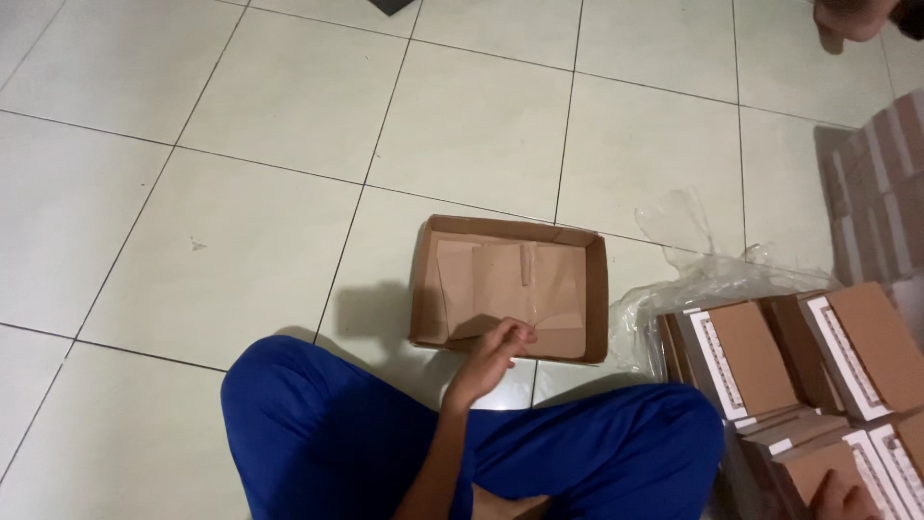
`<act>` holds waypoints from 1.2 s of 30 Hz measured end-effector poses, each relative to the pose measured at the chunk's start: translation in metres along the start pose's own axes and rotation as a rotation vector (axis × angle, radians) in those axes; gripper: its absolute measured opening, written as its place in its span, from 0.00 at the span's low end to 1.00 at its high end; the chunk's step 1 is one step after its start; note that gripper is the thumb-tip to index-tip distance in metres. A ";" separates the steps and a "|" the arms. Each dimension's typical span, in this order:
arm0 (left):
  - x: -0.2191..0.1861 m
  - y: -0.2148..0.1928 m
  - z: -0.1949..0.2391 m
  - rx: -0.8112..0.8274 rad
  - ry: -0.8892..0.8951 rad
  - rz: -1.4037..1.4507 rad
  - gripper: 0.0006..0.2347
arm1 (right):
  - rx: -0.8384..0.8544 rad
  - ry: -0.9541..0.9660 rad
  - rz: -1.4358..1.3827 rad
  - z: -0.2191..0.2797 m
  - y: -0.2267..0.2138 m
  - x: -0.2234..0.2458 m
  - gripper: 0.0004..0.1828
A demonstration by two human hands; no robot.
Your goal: The person sits on the floor and repeatedly places small white cards into a brown cardboard box. They handle the cards one at a time, folding or adjusting them before placing them inside. The person continues this process for the duration of the clip.
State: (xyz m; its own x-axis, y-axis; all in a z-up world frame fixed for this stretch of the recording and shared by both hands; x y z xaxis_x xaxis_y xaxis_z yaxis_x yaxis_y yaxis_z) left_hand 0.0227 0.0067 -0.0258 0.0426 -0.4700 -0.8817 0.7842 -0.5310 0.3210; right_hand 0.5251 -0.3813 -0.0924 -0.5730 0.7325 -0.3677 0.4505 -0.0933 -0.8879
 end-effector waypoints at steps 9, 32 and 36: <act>-0.015 0.146 0.036 0.318 0.086 -0.075 0.15 | -0.170 0.150 -0.663 0.045 -0.158 0.125 0.32; -0.001 0.159 0.036 0.233 0.405 -0.003 0.24 | 0.252 0.427 -1.858 0.057 -0.291 0.231 0.43; -0.022 0.140 0.024 0.410 0.172 0.263 0.39 | 0.139 0.124 -1.834 0.034 -0.264 0.266 0.62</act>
State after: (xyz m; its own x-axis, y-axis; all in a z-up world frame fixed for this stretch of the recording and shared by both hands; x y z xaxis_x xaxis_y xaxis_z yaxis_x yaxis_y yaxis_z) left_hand 0.1165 -0.0737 0.0465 0.3341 -0.5198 -0.7862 0.4275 -0.6599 0.6179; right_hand 0.2305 -0.1846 0.0349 -0.1688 0.0043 0.9856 -0.6629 0.7395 -0.1168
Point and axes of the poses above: each hand's wrist, its own z-axis away from the middle knuckle, its own y-axis out of the palm, x = y × z, the point moved 1 cm from there along -z, towards the middle knuckle, and after that the axes turned 12 degrees about z, right-handed, at the moved point
